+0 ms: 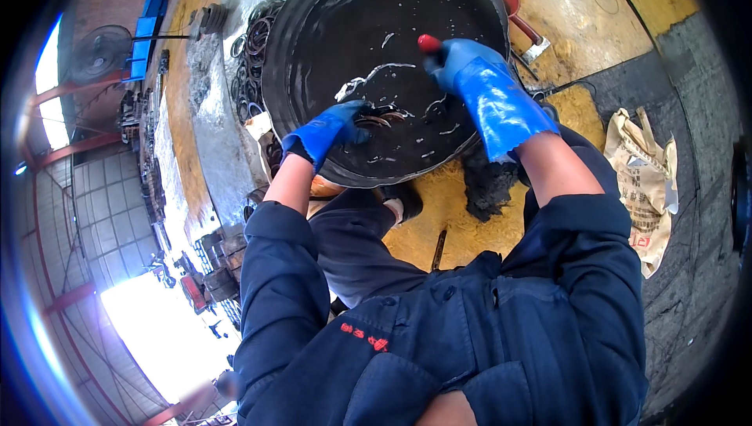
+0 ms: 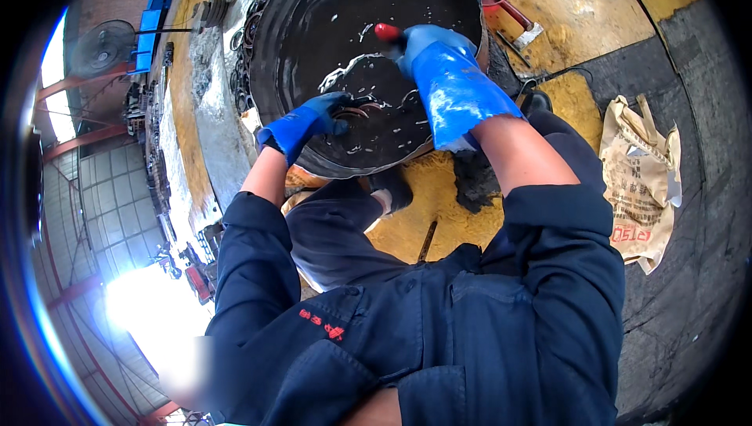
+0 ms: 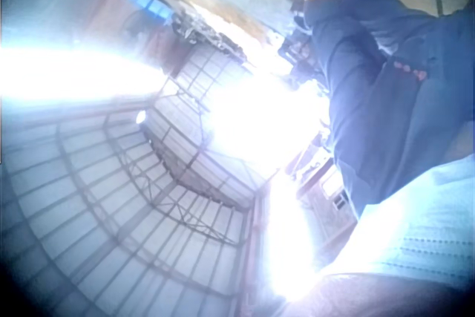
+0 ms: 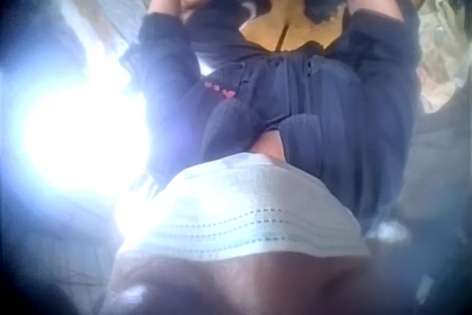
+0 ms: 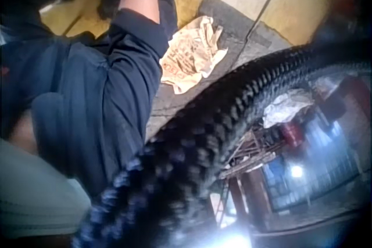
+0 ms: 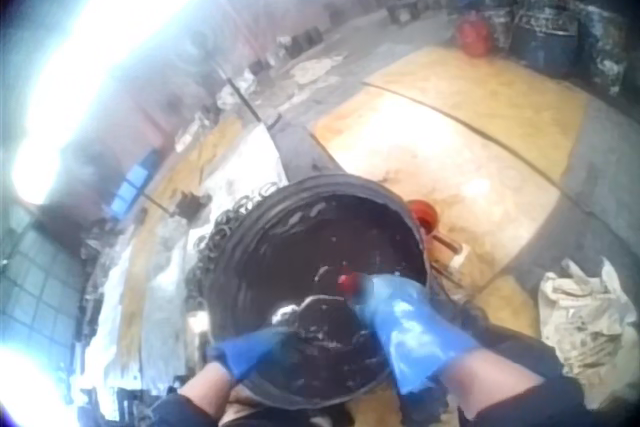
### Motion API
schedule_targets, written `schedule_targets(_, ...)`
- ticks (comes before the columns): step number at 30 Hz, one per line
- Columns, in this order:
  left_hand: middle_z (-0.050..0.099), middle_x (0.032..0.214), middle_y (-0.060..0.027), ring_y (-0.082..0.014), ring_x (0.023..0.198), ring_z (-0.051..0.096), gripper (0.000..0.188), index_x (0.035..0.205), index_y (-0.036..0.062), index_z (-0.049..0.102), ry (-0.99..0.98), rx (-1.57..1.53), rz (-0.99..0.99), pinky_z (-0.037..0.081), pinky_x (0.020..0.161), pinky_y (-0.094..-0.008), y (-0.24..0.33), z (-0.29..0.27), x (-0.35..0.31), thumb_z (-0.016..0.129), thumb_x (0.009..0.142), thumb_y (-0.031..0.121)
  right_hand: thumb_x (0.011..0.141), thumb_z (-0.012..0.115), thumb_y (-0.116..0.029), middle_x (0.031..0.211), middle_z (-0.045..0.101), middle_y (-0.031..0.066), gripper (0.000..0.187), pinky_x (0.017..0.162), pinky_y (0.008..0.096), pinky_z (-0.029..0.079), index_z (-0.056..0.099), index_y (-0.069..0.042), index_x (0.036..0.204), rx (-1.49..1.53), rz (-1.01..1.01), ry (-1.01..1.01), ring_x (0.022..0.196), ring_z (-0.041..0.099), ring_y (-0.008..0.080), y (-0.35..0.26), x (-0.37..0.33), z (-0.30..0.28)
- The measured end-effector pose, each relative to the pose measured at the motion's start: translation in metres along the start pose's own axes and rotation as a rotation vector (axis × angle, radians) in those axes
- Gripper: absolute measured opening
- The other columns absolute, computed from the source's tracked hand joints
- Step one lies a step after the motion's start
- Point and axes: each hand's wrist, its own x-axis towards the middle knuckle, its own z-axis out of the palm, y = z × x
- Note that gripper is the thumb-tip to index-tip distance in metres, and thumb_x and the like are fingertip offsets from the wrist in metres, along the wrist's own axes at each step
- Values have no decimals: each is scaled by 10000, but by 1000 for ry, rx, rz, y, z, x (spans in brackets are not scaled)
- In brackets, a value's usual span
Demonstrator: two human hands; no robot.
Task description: The person sits on the floor of a workshop, puts on clear plastic gloves, and then blue rubber gloves. They pick up a metal ring from a pile and use a brush to coat it with a dark liquid from a bucket, repeating the process for multiple rings.
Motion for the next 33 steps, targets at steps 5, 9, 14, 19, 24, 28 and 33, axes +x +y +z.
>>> schedule_targets(5, 699, 1238, -203, -417, 1113, 682, 413, 1270, 100, 677, -30, 371, -456, 550, 935, -464, 38, -1, -1, 678, 858, 127, 931, 654, -469, 1209, 736, 111, 420, 1002, 455, 538, 718, -233, 1273, -206, -25, -116, 1144, 691, 341, 3, 20, 37)
schedule_targets(9, 735, 1166, -169, -437, 1074, 679, 352, 1213, 129, 719, 9, 251, -32, 544, 894, -467, 5, -18, -31, 721, 880, 242, 919, 659, -456, 1212, 730, 140, 454, 1001, 458, 537, 715, -180, 1275, -209, -35, -111, 1148, 689, 345, -2, 15, 38)
schedule_targets(14, 758, 1044, -83, -173, 921, 717, 288, 1163, 33, 708, 266, -663, -130, 529, 759, -306, 18, -36, -77, 746, 916, 178, 901, 669, -484, 1170, 737, 170, 480, 989, 428, 532, 738, -135, 1222, 141, 11, 34, 1127, 691, 355, 0, 28, 37)
schedule_targets(19, 756, 1049, -64, -127, 923, 706, 344, 1236, 23, 672, 468, -1097, -205, 523, 741, -265, 47, -8, -82, 717, 973, 239, 869, 714, -498, 1082, 764, 156, 476, 939, 401, 538, 768, -125, 1159, 246, 63, 126, 1035, 728, 324, 11, 54, 61)
schedule_targets(24, 736, 1096, -52, -129, 944, 689, 308, 1217, 23, 677, 498, -1244, -117, 533, 805, -273, 67, 13, -67, 687, 981, 221, 943, 738, -269, 1073, 766, 109, 338, 930, 307, 549, 736, -53, 1203, 970, -349, -88, 1014, 709, 147, -28, 16, 57)
schedule_targets(28, 737, 1017, -45, -144, 839, 687, 296, 1236, 48, 691, 503, -1300, 20, 554, 700, -319, 48, 30, -43, 691, 944, 97, 962, 700, -198, 1107, 764, 110, 296, 944, 323, 567, 723, -65, 1225, 716, -612, -51, 1040, 730, 205, -49, -2, 82)
schedule_targets(33, 740, 997, -59, -147, 880, 678, 282, 1206, 21, 698, 560, -1374, 22, 548, 784, -294, 48, 40, -20, 688, 931, 84, 966, 690, -220, 1070, 771, 104, 244, 898, 340, 565, 745, -84, 1161, 836, -407, 85, 970, 735, 210, -30, 37, 95)
